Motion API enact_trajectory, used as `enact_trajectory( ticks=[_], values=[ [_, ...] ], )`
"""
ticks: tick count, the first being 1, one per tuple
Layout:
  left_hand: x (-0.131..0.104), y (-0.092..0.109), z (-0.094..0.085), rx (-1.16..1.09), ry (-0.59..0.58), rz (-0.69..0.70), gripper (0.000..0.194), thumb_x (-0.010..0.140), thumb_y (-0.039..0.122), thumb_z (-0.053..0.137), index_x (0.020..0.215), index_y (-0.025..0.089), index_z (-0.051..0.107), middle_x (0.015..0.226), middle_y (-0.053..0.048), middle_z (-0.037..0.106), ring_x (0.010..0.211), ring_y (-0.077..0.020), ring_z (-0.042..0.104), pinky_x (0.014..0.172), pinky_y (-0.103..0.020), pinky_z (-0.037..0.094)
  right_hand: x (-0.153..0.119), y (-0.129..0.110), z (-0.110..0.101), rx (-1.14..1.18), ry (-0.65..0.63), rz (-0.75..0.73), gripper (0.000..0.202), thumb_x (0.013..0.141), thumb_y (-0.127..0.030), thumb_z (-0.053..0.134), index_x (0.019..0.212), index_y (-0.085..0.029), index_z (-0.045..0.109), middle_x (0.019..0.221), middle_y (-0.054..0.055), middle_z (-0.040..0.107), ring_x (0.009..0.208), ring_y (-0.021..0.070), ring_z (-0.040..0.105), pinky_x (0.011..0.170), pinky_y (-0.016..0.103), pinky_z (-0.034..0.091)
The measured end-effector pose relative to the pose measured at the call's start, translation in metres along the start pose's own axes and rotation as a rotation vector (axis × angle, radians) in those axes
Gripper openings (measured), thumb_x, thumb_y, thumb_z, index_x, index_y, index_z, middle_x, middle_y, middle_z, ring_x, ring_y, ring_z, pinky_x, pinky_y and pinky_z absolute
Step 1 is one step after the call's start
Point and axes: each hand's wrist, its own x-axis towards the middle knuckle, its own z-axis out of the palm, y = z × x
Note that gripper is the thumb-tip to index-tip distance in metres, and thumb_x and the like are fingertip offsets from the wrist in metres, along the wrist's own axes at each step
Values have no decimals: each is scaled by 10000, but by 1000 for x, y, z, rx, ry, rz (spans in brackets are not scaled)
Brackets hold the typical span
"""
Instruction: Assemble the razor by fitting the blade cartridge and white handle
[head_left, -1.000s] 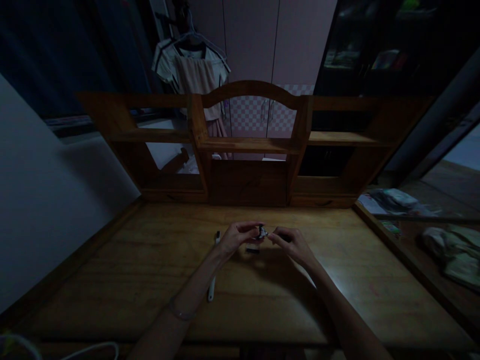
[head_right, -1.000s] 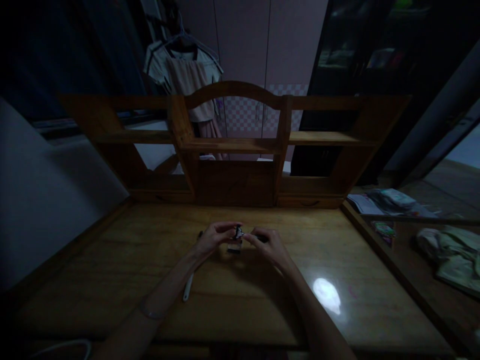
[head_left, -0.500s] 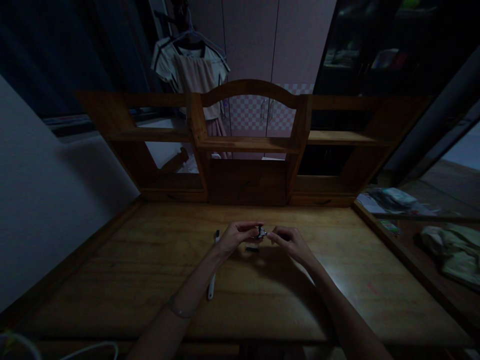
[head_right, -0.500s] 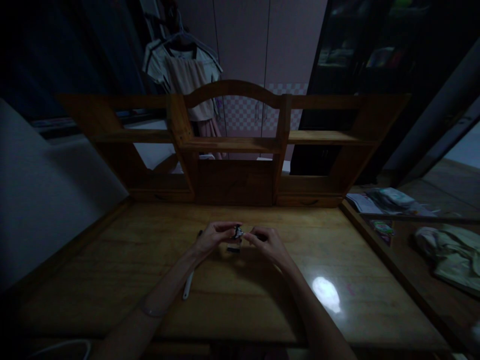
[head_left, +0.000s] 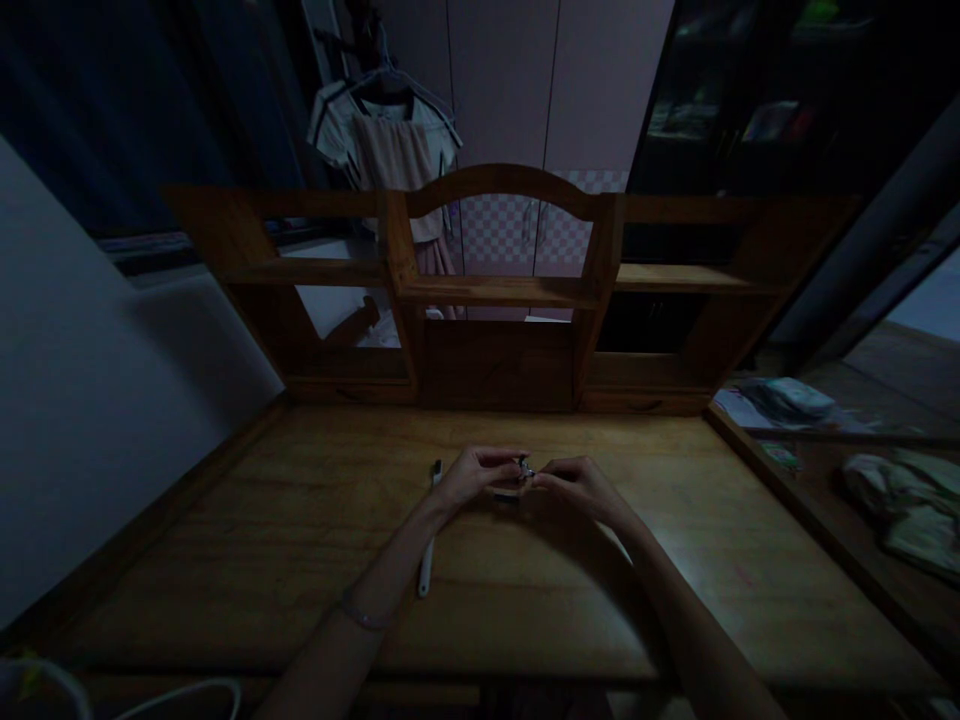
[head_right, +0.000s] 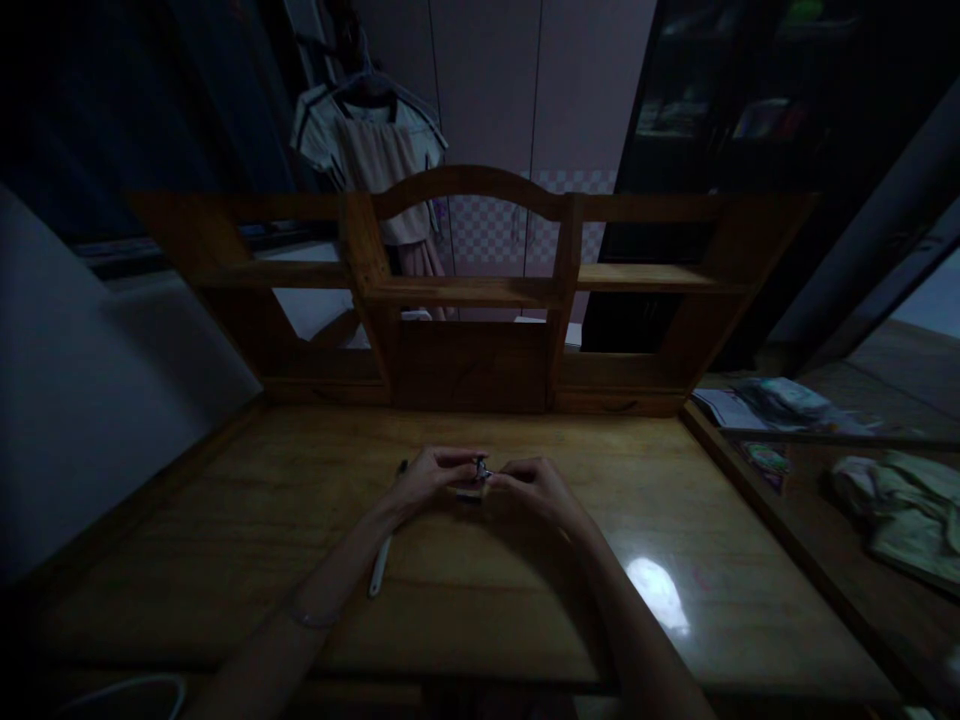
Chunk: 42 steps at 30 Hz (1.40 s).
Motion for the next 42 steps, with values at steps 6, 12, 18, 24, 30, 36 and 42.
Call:
enact_trajectory(
  ticks=[6, 12, 18, 24, 30, 36, 42],
  values=[
    [8, -10, 0, -10, 46, 27, 487, 667, 343, 742, 1079, 103, 641, 964, -123, 697, 829, -203, 653, 770, -324, 512, 0, 5, 2, -44, 82, 35, 424, 824, -492, 510, 782, -113, 694, 695, 36, 638, 659, 156, 557, 582, 227, 404],
    [9, -15, -2, 54, -4, 69, 464, 723, 364, 690, 1101, 105, 621, 1002, -129, 680, 858, -203, 643, 781, -320, 503, -4, 2, 8, 2, 112, 78, 394, 767, -497, 585, 747, -110, 655, 645, 14, 583, 600, 131, 512, 532, 215, 375],
    [15, -7, -12, 417, 351, 244, 389, 833, 373, 536, 1137, 138, 588, 1115, -122, 633, 993, -202, 601, 857, -313, 461, -7, 3, 19, 150, 272, -19, 318, 825, -456, 511, 896, -157, 595, 735, 13, 586, 656, 135, 532, 562, 213, 402],
    [-56, 1, -32, 1190, 606, -21, 276, 857, 334, 470, 991, 150, 627, 981, -113, 641, 932, -223, 594, 840, -319, 419, 0, 22, 2, 14, 564, -53, 320, 873, -486, 409, 948, -189, 502, 678, -4, 583, 607, 143, 544, 550, 220, 407],
    [-113, -35, -23, 1228, 498, -248, 272, 839, 225, 482, 1087, 174, 582, 1058, -111, 632, 918, -207, 603, 762, -264, 415, -7, 12, -19, -160, 701, -38, 320, 874, -496, 393, 924, -193, 480, 618, -8, 578, 526, 142, 546, 486, 211, 370],
    [-95, -30, -3, 1226, 375, -268, 179, 805, 187, 519, 947, 159, 625, 969, -90, 648, 897, -193, 601, 730, -240, 399, -48, 3, -44, -365, 677, -10, 342, 845, -512, 431, 897, -195, 550, 638, 14, 608, 545, 159, 581, 501, 230, 376],
    [-73, -35, 48, 1193, 308, -224, 177, 794, 182, 531, 933, 168, 640, 952, -83, 651, 863, -178, 599, 737, -238, 393, -122, 39, -84, -488, 684, 133, 357, 821, -525, 442, 916, -201, 558, 666, 38, 641, 561, 191, 601, 523, 264, 394]
  ],
)
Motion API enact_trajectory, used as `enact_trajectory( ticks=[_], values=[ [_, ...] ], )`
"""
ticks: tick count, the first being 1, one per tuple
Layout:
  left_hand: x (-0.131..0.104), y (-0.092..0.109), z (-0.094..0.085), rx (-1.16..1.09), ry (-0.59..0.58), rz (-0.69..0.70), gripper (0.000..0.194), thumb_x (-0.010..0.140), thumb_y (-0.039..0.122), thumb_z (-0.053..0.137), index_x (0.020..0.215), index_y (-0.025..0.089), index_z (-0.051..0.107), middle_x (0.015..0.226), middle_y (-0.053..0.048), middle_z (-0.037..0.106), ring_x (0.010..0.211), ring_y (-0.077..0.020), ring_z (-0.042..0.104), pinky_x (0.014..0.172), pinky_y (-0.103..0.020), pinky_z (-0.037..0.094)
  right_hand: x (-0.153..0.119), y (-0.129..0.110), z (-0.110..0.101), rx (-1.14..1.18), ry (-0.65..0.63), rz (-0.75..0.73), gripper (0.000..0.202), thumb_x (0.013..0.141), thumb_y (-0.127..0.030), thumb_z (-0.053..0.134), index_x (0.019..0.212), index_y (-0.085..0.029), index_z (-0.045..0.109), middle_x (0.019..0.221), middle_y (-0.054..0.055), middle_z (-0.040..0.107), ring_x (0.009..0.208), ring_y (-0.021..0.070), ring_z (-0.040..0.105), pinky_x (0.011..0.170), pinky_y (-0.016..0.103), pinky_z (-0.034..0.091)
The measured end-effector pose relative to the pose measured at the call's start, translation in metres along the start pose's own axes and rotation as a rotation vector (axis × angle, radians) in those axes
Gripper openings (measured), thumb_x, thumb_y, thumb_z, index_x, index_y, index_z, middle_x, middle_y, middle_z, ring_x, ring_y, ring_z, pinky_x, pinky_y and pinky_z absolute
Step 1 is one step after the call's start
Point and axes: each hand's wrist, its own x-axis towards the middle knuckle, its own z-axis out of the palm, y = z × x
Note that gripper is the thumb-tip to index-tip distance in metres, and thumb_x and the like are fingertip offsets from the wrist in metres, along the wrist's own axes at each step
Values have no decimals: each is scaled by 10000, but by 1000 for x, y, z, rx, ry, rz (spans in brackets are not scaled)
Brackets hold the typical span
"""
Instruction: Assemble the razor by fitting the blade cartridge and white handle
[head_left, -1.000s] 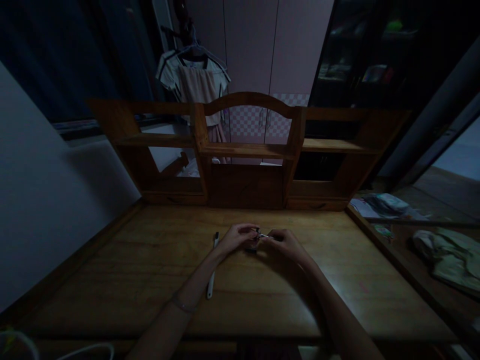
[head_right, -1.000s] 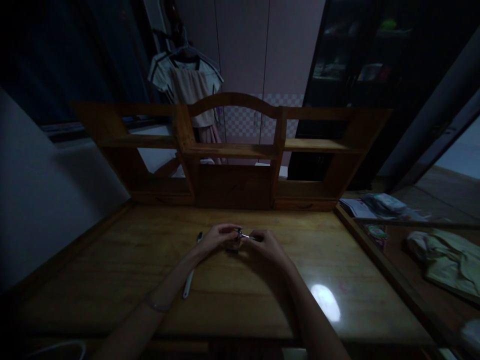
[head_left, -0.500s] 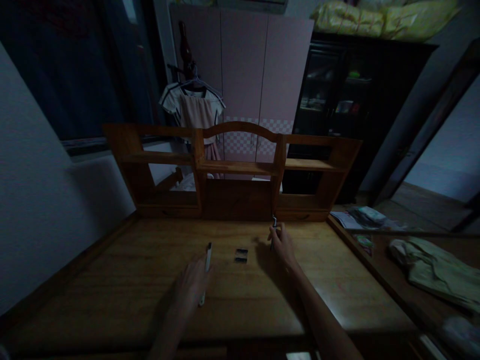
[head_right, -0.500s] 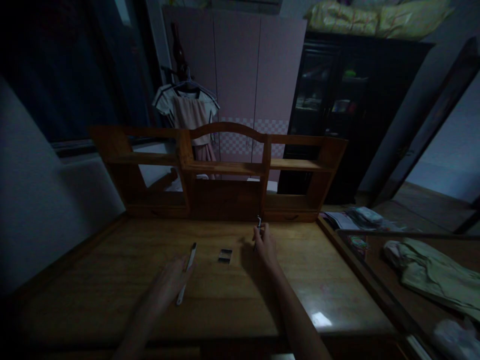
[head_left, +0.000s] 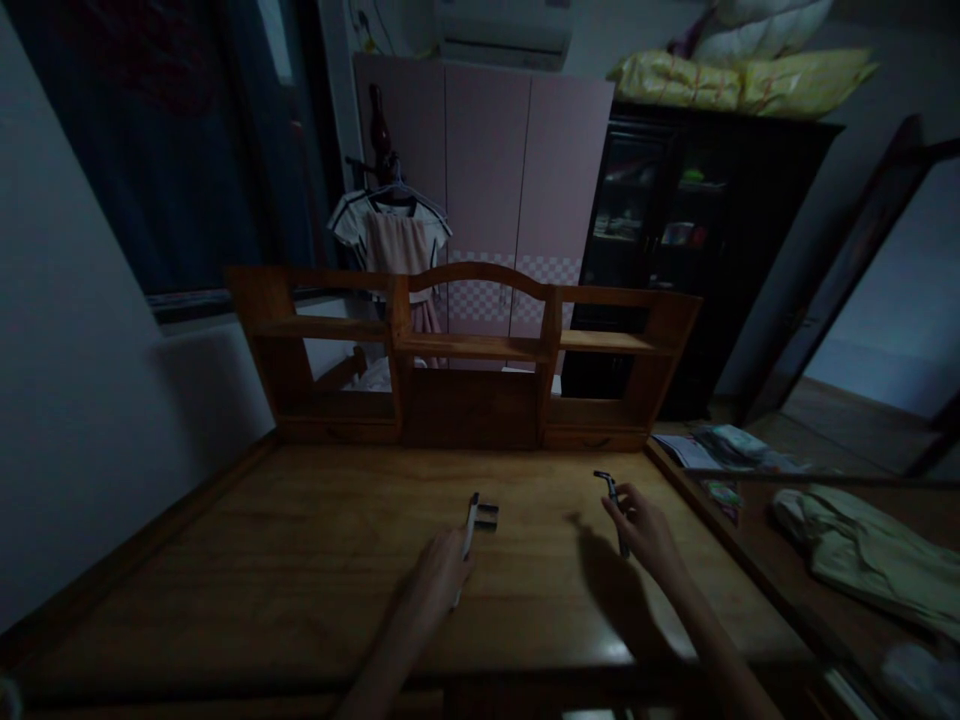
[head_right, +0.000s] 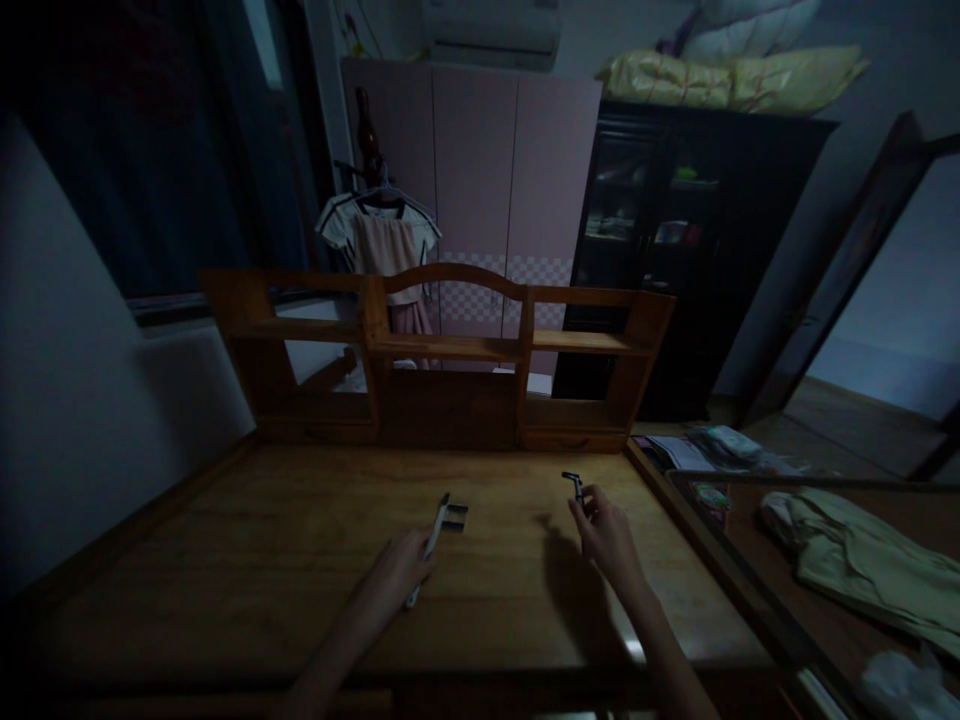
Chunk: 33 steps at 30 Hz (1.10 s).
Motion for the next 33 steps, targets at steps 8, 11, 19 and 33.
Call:
enact_trajectory(
  ticks=[8, 11, 19, 33],
  values=[
    [4, 91, 52, -110, 21, 161, 178, 796, 195, 512, 933, 154, 618, 1007, -128, 618, 953, -223, 566, 795, -284, 388, -24, 87, -53, -186, -91, 187, 322, 788, -483, 473, 854, -193, 599, 667, 68, 653, 623, 231, 624, 537, 280, 384],
    [8, 141, 75, -130, -21, 202, 189, 819, 199, 492, 956, 146, 612, 1041, -148, 610, 976, -230, 557, 813, -291, 383, -20, 96, -61, -258, -85, 211, 317, 784, -442, 489, 883, -174, 626, 682, 80, 663, 645, 228, 631, 557, 271, 383],
    [7, 246, 114, -213, -48, 330, 305, 843, 83, 382, 1055, 97, 601, 1046, -203, 598, 1021, -264, 545, 860, -345, 380, -10, 95, -60, -488, -58, 209, 268, 815, -354, 519, 933, -153, 652, 811, 119, 688, 780, 227, 649, 628, 260, 407],
    [7, 187, 53, -431, 131, 248, 213, 794, 361, 550, 788, 177, 657, 808, -95, 666, 763, -202, 594, 688, -273, 406, -60, -32, -128, -247, 273, -92, 457, 889, -399, 440, 1309, -217, 433, 979, 93, 615, 702, 182, 591, 667, 311, 464]
  ],
)
